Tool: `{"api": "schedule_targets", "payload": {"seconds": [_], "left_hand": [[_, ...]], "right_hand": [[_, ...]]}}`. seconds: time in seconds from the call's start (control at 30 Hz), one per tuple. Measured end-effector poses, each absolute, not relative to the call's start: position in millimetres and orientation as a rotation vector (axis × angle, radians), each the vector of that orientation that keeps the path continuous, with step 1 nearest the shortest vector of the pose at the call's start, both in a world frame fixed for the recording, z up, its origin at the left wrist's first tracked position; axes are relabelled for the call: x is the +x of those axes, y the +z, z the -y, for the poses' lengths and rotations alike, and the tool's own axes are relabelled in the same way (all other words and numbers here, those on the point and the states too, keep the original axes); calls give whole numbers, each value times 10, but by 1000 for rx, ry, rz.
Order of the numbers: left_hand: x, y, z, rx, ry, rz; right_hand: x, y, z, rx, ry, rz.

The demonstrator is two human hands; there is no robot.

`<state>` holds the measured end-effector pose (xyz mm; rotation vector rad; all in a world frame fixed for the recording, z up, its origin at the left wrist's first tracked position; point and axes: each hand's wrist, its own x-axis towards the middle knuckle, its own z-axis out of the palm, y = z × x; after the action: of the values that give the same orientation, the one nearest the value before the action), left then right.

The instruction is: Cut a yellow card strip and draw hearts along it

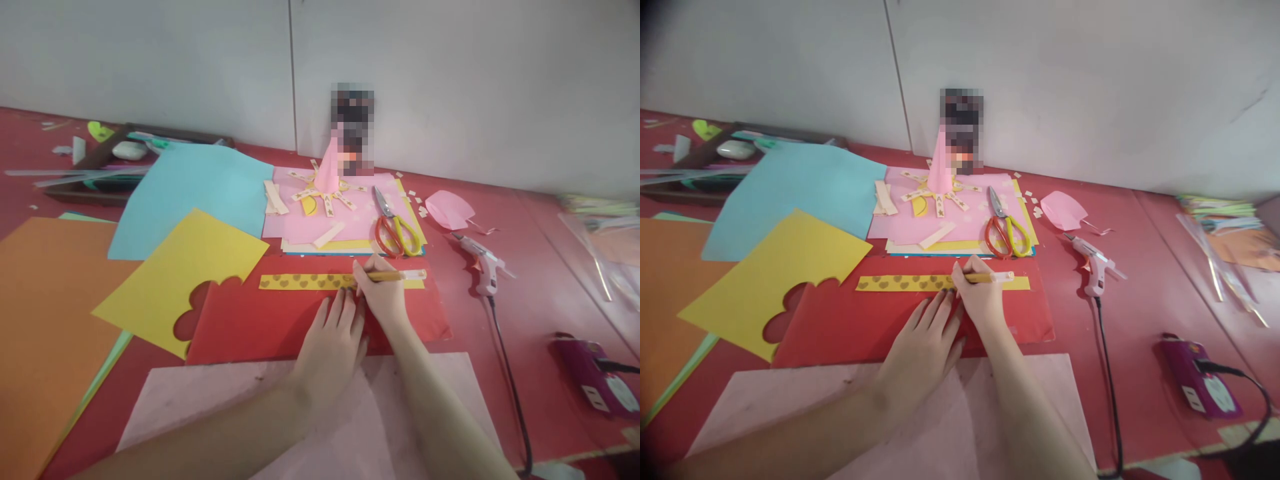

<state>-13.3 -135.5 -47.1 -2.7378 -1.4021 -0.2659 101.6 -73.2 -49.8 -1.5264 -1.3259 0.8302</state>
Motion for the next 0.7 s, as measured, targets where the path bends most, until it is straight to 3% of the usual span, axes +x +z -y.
{"api": "schedule_targets", "payload": {"seconds": [0.37,0.7], "left_hand": [[-128,-489,1356,-2742,-272,1398],[-131,-470,1362,-2770,-224,1426]], "right_hand": [[1014,-539,717,-1568,698,1334],[1039,-513,720,-1507,839,1301]]}}
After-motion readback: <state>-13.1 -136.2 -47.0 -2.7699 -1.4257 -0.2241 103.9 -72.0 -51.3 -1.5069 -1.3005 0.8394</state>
